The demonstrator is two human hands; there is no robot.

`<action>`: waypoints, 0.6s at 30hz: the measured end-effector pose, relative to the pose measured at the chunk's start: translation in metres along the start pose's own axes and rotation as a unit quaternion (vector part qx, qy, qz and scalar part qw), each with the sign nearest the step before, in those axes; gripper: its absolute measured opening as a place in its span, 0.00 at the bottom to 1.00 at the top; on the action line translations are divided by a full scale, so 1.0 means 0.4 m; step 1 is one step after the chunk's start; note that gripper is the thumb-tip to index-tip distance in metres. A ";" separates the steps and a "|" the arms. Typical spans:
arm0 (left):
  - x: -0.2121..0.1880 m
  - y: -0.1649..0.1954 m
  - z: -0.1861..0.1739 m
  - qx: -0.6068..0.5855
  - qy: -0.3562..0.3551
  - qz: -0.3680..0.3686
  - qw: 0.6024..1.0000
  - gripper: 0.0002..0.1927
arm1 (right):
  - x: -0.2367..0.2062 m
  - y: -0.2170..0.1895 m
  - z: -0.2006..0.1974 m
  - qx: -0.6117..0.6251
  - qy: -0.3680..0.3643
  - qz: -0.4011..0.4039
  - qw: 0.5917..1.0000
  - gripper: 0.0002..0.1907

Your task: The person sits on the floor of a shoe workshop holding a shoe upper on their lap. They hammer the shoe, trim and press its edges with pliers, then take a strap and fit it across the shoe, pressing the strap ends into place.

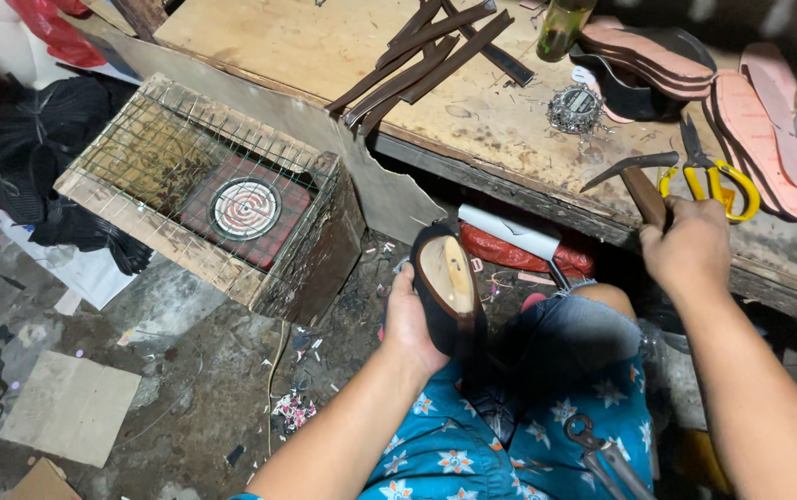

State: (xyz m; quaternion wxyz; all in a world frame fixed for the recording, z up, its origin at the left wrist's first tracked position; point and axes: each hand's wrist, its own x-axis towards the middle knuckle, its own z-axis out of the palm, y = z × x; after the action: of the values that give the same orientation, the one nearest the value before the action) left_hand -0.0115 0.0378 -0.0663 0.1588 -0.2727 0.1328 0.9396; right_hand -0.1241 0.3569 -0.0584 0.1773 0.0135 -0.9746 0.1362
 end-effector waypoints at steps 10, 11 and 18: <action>0.022 -0.017 0.008 -0.016 0.014 -0.001 1.000 0.30 | -0.132 -0.169 -0.045 0.177 -0.020 -0.194 0.965 0.19; 0.024 -0.018 0.012 -0.018 0.009 0.006 1.000 0.30 | -0.152 -0.192 -0.048 0.233 -0.071 -0.181 0.953 0.19; -0.016 -0.009 0.031 0.012 0.023 0.006 1.000 0.29 | -0.259 -0.319 -0.072 0.406 -0.136 -0.168 0.888 0.14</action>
State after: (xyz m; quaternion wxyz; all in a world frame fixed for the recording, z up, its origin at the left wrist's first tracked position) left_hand -0.0110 0.0437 -0.0531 0.1535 -0.2911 0.1491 0.9324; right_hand -0.0079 0.2396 -0.0354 0.0428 0.2665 -0.8320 0.4847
